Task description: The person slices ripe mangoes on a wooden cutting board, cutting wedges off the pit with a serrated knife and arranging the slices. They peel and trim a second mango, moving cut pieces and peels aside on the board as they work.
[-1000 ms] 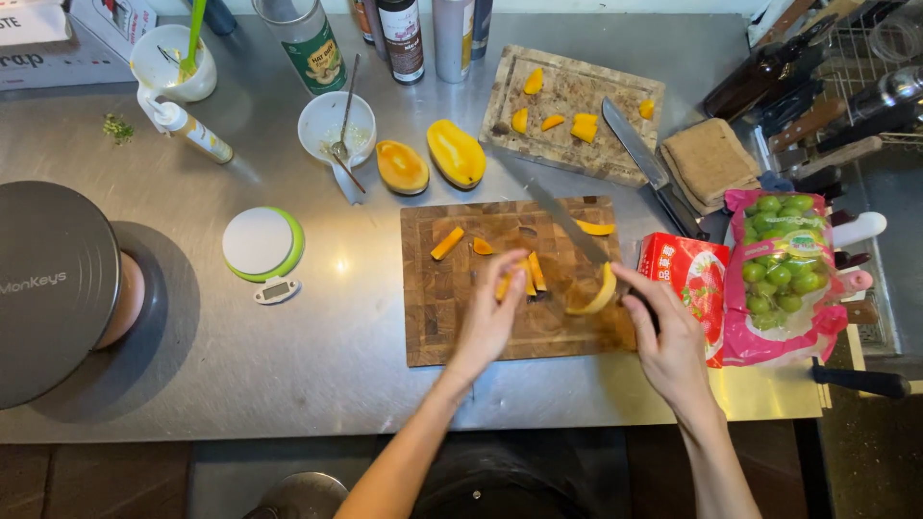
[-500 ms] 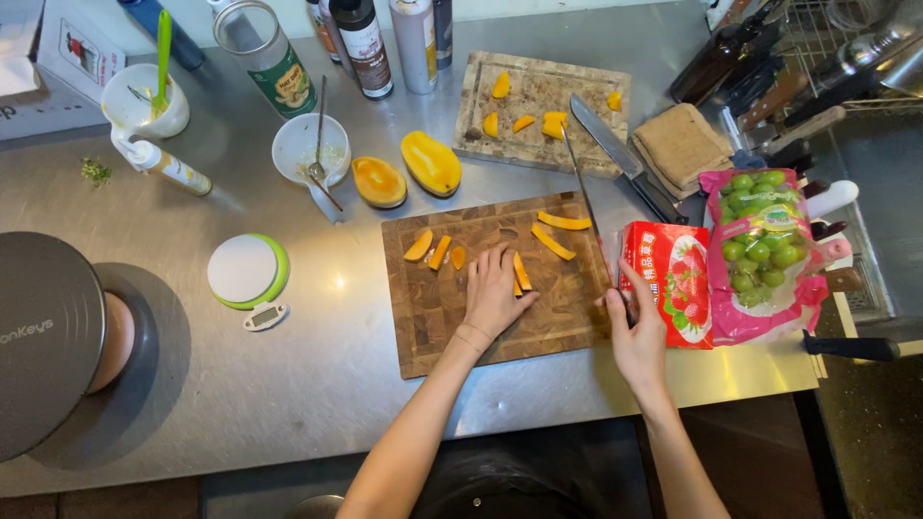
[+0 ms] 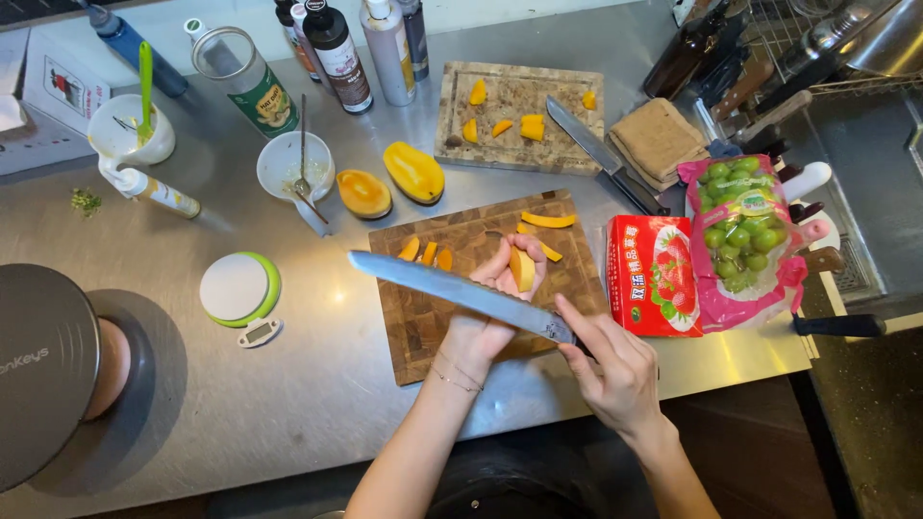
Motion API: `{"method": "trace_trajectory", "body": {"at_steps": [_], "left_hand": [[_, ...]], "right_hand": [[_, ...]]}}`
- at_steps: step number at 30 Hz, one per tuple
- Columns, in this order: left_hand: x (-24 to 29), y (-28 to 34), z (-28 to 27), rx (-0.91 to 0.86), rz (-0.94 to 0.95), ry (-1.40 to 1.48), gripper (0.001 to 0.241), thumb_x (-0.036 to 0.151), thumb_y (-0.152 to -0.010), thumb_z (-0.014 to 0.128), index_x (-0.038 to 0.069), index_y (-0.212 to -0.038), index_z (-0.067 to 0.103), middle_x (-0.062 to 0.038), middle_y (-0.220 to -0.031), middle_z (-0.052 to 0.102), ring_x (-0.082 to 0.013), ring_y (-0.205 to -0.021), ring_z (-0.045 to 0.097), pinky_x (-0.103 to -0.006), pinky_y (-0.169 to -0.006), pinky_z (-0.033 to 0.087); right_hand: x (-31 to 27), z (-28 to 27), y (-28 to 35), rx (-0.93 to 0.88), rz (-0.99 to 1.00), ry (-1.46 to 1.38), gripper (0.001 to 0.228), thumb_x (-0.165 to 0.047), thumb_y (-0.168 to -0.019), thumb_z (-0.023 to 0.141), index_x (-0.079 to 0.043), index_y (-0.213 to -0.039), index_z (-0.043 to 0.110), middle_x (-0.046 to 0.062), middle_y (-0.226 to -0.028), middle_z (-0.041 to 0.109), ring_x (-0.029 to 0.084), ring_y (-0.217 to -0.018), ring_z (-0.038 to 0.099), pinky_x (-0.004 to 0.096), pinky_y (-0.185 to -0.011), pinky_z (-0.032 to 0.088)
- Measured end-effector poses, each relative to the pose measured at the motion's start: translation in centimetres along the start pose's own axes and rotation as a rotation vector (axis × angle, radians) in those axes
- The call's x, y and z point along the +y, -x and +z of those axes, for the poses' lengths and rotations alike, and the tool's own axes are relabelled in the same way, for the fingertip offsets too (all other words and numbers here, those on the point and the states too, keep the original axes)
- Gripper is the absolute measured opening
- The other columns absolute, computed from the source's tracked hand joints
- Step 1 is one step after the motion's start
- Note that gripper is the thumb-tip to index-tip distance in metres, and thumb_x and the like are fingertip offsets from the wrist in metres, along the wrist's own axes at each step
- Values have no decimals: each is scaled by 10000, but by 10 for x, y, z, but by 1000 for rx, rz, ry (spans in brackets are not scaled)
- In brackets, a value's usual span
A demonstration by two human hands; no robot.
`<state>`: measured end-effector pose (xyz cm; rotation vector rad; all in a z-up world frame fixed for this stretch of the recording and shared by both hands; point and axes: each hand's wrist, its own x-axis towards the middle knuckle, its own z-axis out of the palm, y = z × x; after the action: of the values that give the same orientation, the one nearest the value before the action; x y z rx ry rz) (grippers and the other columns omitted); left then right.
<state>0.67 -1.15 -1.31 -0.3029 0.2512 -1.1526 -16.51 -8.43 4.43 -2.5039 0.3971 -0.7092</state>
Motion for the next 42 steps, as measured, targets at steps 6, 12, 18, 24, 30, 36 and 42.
{"method": "trace_trajectory", "body": {"at_steps": [6,12,18,24,30,36,42], "left_hand": [[-13,12,6,79,16,204,140,28,-1030,560,-42,-1143,516,-143,-1116,578,-246,-1103,591,-358,-1064,502],[-25,18,20,27,16,177,131,23,-1035,564,-29,-1136,500,-128,-1103,552,-231,-1095,577,-351,-1062,491],[-32,15,21,7,15,233,115,38,-1044,564,-15,-1103,480,-111,-1060,515,-214,-1026,559,-349,-1046,488],[-30,17,22,-107,-88,45,215,228,-1142,504,19,-1096,478,-92,-1065,504,-208,-1045,540,-340,-1028,491],[-26,25,38,-97,-87,-260,683,689,-1085,395,34,-979,562,-126,-1018,584,-312,-1126,571,-426,-1095,464],[-27,29,52,-59,-178,-423,859,831,-1020,244,50,-917,587,-280,-1273,616,-382,-1327,527,-533,-1197,374],[-31,30,55,-167,-129,-479,877,834,-1040,167,63,-897,560,-341,-1401,566,-404,-1423,487,-550,-1270,329]], "right_hand": [[-3,-9,-19,-80,-158,104,483,-181,-885,725,-147,-1364,667,59,-778,578,227,-632,591,370,-616,492],[-5,-19,-25,-109,-181,126,477,-186,-871,735,-196,-1346,686,36,-771,575,215,-597,569,369,-582,477],[-10,-27,-29,-49,-230,170,444,-194,-879,730,-201,-1321,697,32,-863,650,215,-673,625,357,-624,496],[-7,-30,-26,-83,-125,109,441,-172,-904,711,-162,-1344,688,58,-830,629,209,-668,627,364,-639,502],[-12,-40,-28,-167,-18,46,435,-163,-892,706,-155,-1327,698,64,-800,633,211,-604,601,349,-579,486],[-14,-48,-32,-231,-16,-30,447,-171,-891,705,-146,-1337,679,73,-847,634,196,-644,624,331,-601,511],[-18,-47,-31,-258,43,-38,468,-183,-882,709,-159,-1348,676,87,-852,644,204,-633,615,324,-597,513]]}}
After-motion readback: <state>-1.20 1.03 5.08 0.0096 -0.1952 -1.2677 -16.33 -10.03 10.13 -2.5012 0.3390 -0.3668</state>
